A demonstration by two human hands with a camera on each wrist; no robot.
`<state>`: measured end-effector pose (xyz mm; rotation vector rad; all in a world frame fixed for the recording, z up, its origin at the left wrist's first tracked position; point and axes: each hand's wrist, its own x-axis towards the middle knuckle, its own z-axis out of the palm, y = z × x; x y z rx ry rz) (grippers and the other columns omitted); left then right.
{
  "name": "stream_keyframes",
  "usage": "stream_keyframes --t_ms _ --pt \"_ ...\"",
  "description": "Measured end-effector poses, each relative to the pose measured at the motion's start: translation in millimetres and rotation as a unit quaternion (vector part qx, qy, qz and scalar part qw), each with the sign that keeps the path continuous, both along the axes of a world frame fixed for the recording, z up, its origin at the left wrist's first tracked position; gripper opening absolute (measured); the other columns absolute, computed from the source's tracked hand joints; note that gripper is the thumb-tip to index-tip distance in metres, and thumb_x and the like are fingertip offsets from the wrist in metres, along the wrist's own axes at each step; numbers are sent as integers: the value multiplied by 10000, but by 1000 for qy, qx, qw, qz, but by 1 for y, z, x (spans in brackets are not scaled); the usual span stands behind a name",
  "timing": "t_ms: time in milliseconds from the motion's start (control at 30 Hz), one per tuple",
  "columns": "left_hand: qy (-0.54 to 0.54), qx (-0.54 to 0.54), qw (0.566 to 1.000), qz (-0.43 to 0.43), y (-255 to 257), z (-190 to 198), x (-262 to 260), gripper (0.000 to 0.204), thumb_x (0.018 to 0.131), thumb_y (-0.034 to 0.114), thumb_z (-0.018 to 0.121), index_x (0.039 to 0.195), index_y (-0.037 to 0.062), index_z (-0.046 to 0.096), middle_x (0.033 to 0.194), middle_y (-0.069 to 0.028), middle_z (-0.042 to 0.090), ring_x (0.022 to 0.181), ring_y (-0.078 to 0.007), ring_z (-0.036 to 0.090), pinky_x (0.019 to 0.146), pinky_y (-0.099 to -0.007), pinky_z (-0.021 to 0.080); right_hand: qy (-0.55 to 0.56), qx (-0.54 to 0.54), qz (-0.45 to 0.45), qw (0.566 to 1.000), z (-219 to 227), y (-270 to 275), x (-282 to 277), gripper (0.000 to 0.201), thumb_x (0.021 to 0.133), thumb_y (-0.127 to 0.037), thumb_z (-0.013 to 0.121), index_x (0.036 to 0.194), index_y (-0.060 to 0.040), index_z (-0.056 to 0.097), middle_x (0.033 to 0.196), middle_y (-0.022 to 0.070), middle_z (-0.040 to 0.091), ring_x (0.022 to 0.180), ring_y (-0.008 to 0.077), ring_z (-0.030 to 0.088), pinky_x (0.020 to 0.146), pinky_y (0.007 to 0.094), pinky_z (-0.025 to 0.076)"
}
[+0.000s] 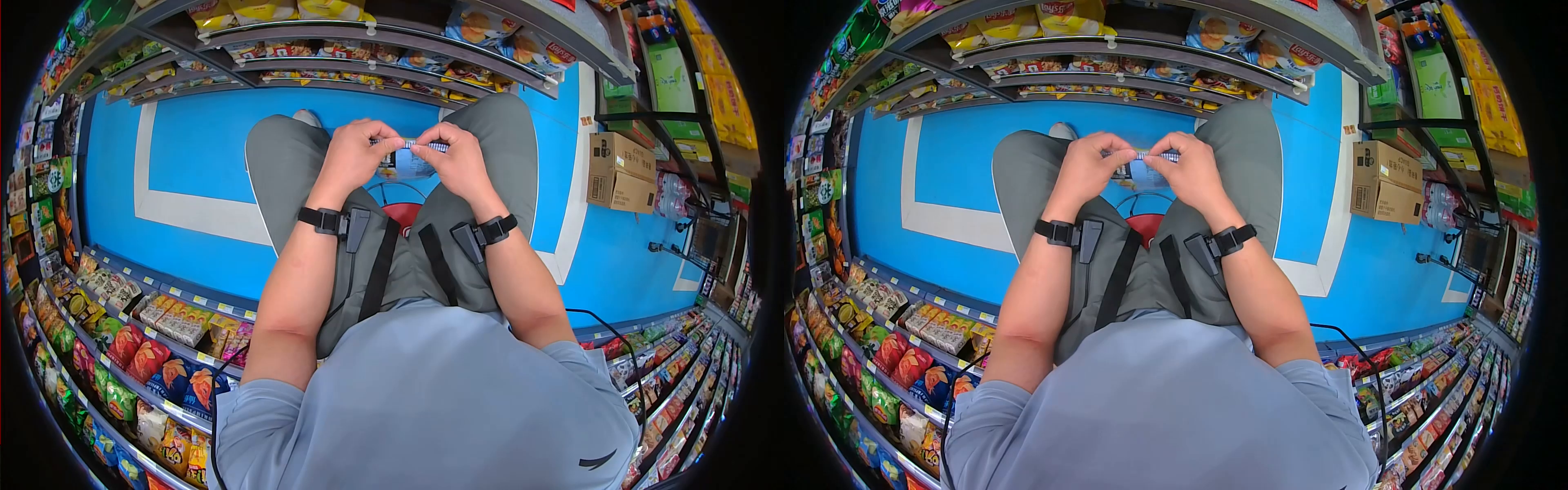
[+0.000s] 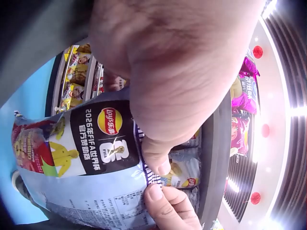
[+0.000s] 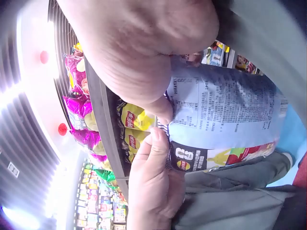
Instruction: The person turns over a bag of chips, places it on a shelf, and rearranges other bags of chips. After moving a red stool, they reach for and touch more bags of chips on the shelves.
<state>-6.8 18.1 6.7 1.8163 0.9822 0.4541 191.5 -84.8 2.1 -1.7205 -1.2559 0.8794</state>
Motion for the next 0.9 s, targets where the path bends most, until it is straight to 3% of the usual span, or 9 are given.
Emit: stream_keyframes --t_ms 100,333,467,600,667,733,900 --pt "7 -16 1000 17 -1 2 2 190 910 190 821 999 23 800 856 -88 757 774 -160 680 712 -323 535 -14 15 5 1000 0 0 0 175 851 -174 844 912 -40 750 900 125 730 873 299 699 793 405 545" --pt "-7 -100 992 75 2 3 2 195 929 179 818 996 -3 797 816 -43 752 719 -74 652 641 -273 525 42 -24 -40 998 7 2 -2 201 880 -180 849 910 -7 753 865 100 768 792 181 712 742 333 549" --pt "-71 -133 982 113 3 -9 1 195 925 183 827 998 6 790 784 -49 754 683 -88 655 642 -283 522 40 -36 -52 997 10 2 -1 174 897 -150 852 919 -12 750 850 50 741 796 111 672 725 283 531" --pt "-94 -119 980 130 5 -14 0 184 936 165 820 1022 14 759 766 -24 727 681 -65 627 619 -263 505 56 -26 -79 995 3 4 1 196 893 -175 850 901 -5 754 827 65 752 753 126 680 691 298 531" --pt "-100 -105 980 134 7 -19 -1 183 939 160 816 1023 11 749 767 -22 723 681 -62 620 613 -260 501 112 -17 -126 986 -5 5 3 224 910 -194 849 899 0 740 794 31 721 729 96 645 670 280 517" --pt "-161 -138 965 153 9 -22 -3 182 951 161 809 1024 9 741 780 -11 714 686 -47 604 609 -242 487 121 -10 -130 984 -9 6 5 233 917 -200 846 912 2 729 793 21 711 727 87 633 669 273 514" --pt "-183 -164 956 163 11 -20 -7 177 967 166 800 1043 21 732 804 7 697 700 -34 592 613 -217 476 158 -2 -116 981 -15 5 7 253 929 -204 840 959 6 701 854 32 720 766 94 642 706 265 526"
